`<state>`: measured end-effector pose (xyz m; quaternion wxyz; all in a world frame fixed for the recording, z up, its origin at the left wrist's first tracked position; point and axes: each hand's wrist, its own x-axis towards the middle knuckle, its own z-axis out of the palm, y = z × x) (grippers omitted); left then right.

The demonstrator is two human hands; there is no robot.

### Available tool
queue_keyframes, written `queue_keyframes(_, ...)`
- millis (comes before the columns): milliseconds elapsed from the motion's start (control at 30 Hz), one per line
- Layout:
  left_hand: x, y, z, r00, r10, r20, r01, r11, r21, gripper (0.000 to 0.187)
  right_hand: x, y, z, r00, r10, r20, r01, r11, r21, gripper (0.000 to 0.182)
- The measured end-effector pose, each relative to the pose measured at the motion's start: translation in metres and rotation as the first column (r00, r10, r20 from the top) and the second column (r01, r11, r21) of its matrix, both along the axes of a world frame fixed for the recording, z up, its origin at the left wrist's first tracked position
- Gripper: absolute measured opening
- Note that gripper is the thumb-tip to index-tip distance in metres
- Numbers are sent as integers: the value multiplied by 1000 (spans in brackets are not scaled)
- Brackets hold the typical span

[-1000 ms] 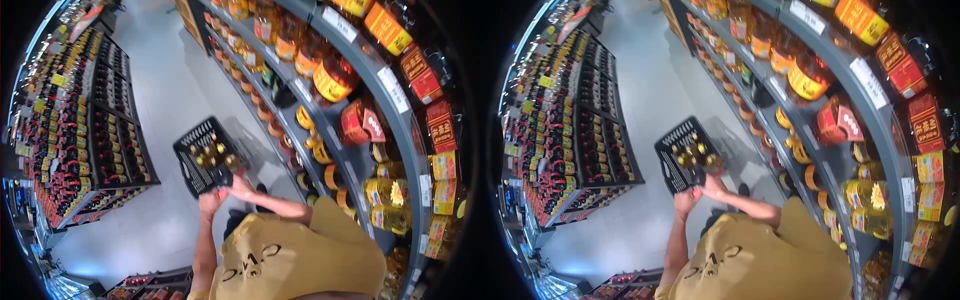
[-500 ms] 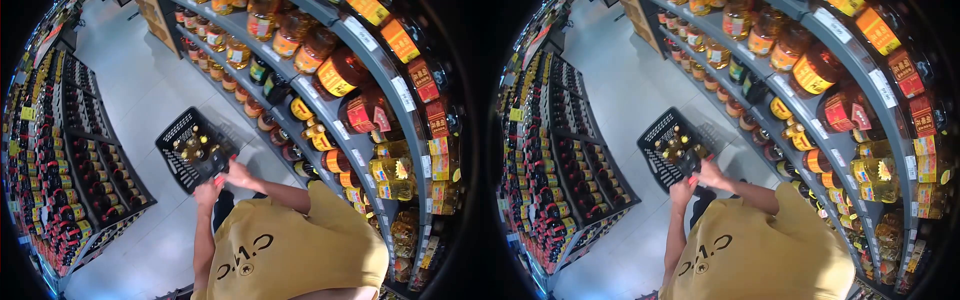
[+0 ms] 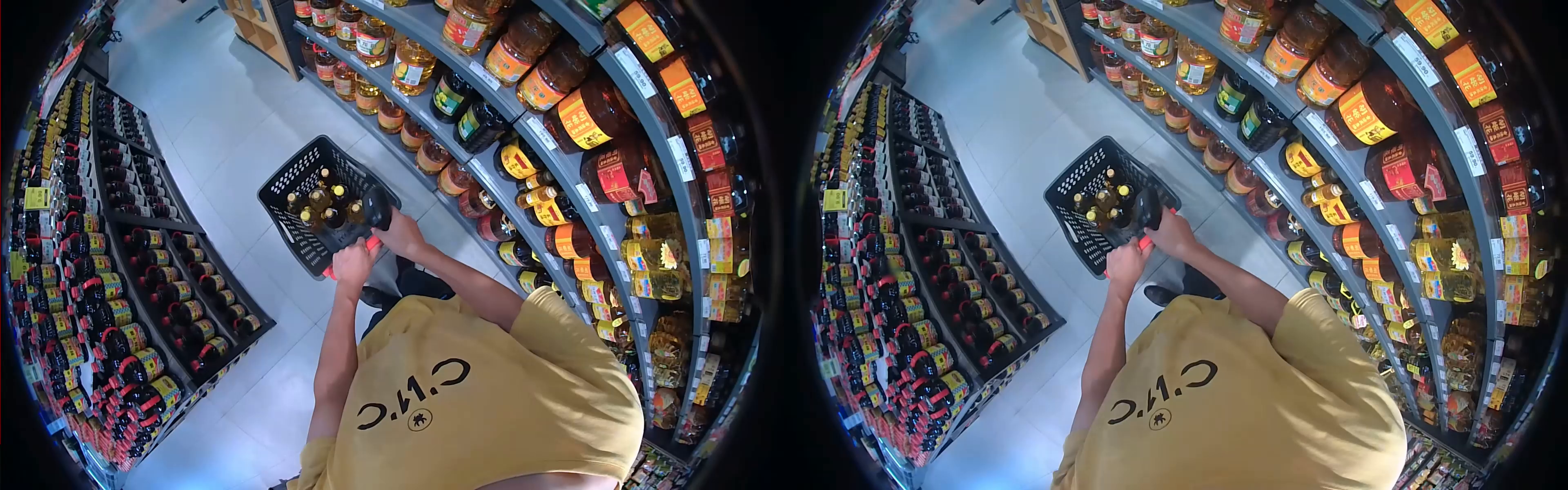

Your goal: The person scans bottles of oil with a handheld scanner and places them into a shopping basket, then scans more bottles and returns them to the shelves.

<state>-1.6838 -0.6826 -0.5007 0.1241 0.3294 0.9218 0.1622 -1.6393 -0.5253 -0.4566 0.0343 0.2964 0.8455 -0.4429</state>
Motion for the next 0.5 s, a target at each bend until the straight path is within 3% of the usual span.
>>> queue_keyframes(133,-35,-1,5,1000,-3,-7,3,1000,-18,43,-28,-3,-9,1000,4,-7,-5,1000,-19,58)
queue_keyframes(200,-51,-7,-20,995,-19,-98,16,999,-31,38,-48,-2,-10,1000,0,-22,-1,999,-33,58)
queue_keyframes(300,-74,-8,-17,983,-41,-180,44,999,11,35,-68,-2,-15,994,-14,-104,15,1000,11,62)
queue_keyframes(400,-94,-9,-25,985,2,-173,1,1000,19,41,-88,5,-11,996,41,-77,-47,995,-82,52)
queue_keyframes(500,-117,-6,-9,988,-23,-152,17,999,-36,56,-103,11,-22,980,33,-194,-66,984,-164,44)
